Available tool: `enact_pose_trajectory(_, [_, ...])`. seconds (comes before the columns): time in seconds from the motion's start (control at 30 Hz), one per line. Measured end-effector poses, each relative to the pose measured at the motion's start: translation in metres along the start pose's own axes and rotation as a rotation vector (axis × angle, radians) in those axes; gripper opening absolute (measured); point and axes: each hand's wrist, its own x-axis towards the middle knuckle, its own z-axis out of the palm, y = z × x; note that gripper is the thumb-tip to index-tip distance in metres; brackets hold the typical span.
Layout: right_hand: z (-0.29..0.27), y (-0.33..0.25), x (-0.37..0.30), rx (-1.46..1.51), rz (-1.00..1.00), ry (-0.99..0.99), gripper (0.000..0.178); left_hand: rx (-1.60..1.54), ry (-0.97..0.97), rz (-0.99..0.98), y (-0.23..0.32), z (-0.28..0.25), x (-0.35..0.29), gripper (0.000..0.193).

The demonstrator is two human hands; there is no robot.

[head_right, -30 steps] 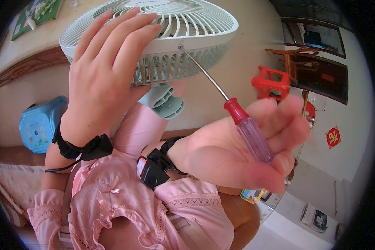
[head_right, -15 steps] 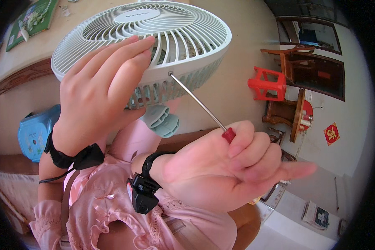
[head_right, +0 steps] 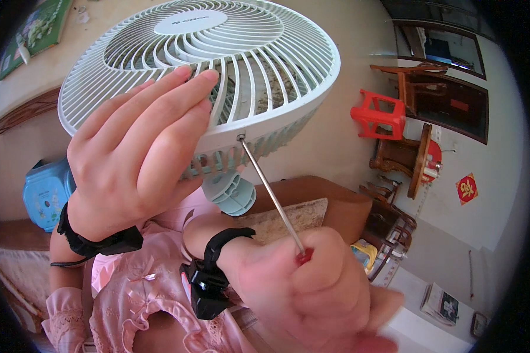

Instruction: Disassemble and repair a small portable fan using a screwdriver.

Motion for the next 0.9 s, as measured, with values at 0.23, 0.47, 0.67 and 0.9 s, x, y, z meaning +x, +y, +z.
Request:
enact_pose_trajectory(0.23, [-0.014,0.013,0.017,0.043,-0.077,-0.331,0.012,-0.01,-0.081,-0.035,0.001,-0.005,0.003,0.03])
enact_pose_trajectory(0.47, [-0.018,0.002,0.003,-0.225,-0.311,-0.287,0.017,-0.034,-0.162,-0.02,-0.002,-0.012,0.003,0.051])
enact_pose_trajectory(0.67, [-0.034,-0.002,0.018,-0.671,-0.332,-0.275,0.029,-0.051,-0.216,-0.054,0.007,-0.013,-0.001,0.054])
enact_pose_trajectory(0.9, [-0.027,-0.003,0.013,0.108,0.061,-0.237,0.026,-0.034,-0.165,-0.043,0.007,-0.011,-0.006,0.054])
